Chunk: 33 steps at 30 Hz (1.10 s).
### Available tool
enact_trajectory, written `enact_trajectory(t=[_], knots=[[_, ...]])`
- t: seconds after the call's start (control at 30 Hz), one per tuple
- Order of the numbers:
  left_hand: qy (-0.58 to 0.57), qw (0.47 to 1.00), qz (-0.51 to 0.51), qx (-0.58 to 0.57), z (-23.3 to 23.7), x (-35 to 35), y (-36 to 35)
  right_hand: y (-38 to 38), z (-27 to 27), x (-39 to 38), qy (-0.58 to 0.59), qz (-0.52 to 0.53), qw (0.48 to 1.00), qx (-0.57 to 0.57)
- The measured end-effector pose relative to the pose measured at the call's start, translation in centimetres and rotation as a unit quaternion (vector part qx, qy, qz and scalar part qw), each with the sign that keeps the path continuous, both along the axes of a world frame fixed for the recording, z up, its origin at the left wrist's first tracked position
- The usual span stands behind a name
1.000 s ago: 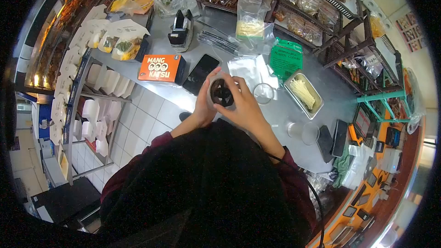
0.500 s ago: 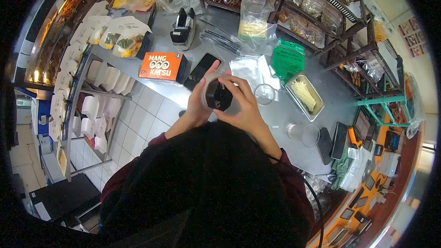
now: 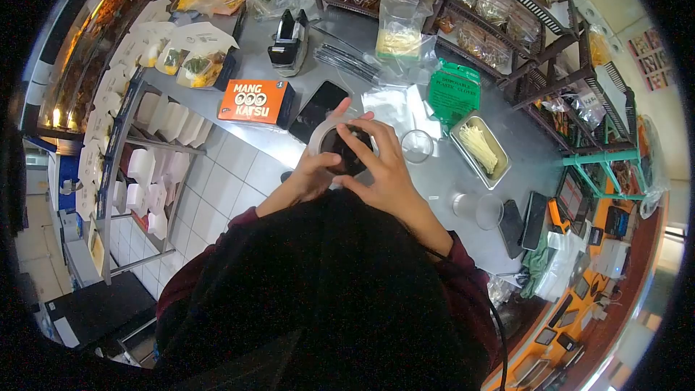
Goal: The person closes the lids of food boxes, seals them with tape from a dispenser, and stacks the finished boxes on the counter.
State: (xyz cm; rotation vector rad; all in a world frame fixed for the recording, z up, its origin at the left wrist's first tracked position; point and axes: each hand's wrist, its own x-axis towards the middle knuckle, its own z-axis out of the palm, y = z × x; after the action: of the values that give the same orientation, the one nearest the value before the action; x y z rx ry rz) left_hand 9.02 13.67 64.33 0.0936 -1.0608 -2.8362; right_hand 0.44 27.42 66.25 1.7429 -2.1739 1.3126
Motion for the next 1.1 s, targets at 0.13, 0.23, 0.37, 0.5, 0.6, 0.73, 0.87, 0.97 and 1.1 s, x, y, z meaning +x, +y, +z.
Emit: enact_trajectory(t=[0.13, 0.23, 0.37, 0.5, 0.6, 0.73, 0.87, 0.97, 1.1], knots=[[0.037, 0.994, 0.016, -0.105, -1.7, -0.8, -0.1, -2.2, -1.4, -0.1, -0.275, -0.115, 0.937, -0.183], [0.037, 0.980, 0.052, -0.187, -3.1, -2.3, -1.0, -3.7, -2.8, -3.4, -0.283, -0.175, 0.936, -0.116], [-0.048, 0.948, 0.153, -0.276, -4.9, -4.9, -1.8, -6.2, -4.5, -5.9, -0.261, -0.281, 0.923, -0.014], [-0.106, 0.886, 0.265, -0.365, -6.4, -6.8, -1.0, -7.9, -8.2, -7.5, -0.224, -0.334, 0.915, -0.026], [-0.056, 0.895, 0.270, -0.351, -6.3, -7.2, -1.3, -8.2, -8.1, -7.2, -0.242, -0.345, 0.905, -0.065], [-0.025, 0.889, 0.265, -0.372, -6.0, -7.1, -1.3, -8.0, -7.8, -6.9, -0.251, -0.344, 0.899, -0.106], [0.011, 0.866, 0.301, -0.398, -4.3, -6.9, -1.5, -9.4, -6.5, -6.0, -0.401, -0.306, 0.817, -0.279], [0.161, 0.748, 0.370, -0.527, -2.0, -7.9, -2.1, -8.8, -5.9, -6.4, -0.567, -0.232, 0.720, -0.325], [0.145, 0.656, 0.465, -0.577, 0.4, -8.6, -2.1, -9.8, -2.3, -6.3, -0.374, -0.284, 0.783, -0.408]])
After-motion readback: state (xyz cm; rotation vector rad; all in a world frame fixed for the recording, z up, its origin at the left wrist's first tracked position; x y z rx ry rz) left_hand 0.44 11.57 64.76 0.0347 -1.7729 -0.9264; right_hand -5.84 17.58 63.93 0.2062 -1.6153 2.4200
